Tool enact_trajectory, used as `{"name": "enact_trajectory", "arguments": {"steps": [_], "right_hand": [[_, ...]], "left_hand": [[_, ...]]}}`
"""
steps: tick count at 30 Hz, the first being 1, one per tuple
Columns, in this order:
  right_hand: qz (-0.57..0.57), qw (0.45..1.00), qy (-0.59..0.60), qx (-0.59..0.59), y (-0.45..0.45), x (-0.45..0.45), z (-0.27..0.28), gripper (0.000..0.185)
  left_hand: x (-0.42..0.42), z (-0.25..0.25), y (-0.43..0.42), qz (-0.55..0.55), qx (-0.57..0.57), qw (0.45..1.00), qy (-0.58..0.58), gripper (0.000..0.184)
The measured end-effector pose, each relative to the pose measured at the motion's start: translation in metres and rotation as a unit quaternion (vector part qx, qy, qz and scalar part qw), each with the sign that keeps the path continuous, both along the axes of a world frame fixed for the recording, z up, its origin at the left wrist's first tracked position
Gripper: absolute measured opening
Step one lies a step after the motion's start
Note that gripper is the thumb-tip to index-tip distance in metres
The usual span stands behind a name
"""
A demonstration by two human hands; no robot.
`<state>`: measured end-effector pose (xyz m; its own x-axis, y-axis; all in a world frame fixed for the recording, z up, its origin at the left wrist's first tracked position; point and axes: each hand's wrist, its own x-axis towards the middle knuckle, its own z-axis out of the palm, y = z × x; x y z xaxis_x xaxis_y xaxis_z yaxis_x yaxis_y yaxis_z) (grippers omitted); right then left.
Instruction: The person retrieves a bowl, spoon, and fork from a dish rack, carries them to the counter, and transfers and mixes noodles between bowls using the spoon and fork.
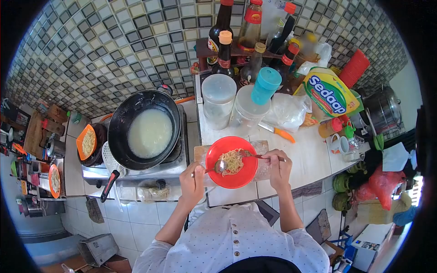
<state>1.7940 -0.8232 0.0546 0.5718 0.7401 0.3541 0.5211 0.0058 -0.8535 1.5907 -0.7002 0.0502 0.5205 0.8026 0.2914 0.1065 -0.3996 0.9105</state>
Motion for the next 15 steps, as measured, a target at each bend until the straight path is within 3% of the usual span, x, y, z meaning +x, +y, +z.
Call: {"name": "enact_trajectory", "arguments": {"steps": [5,7,10,15], "right_hand": [[-0.015,1.0,-0.019,0.015,-0.006,0.0,0.002,0.036],[-0.029,0.996,0.087,0.014,-0.009,-0.002,0.005,0.031],[-0.025,0.994,0.095,0.039,-0.006,-0.006,0.005,0.033],[-0.011,0.988,0.14,0.058,-0.004,-0.013,0.005,0.033]], "left_hand": [[-0.007,0.005,0.0,0.023,0.007,0.999,-0.023,0.03],[-0.007,0.008,0.0,0.031,0.017,0.999,-0.025,0.031],[-0.008,0.009,-0.002,0.035,-0.015,0.998,-0.04,0.033],[-0.008,0.005,-0.002,0.049,-0.007,0.985,-0.167,0.032]]}}
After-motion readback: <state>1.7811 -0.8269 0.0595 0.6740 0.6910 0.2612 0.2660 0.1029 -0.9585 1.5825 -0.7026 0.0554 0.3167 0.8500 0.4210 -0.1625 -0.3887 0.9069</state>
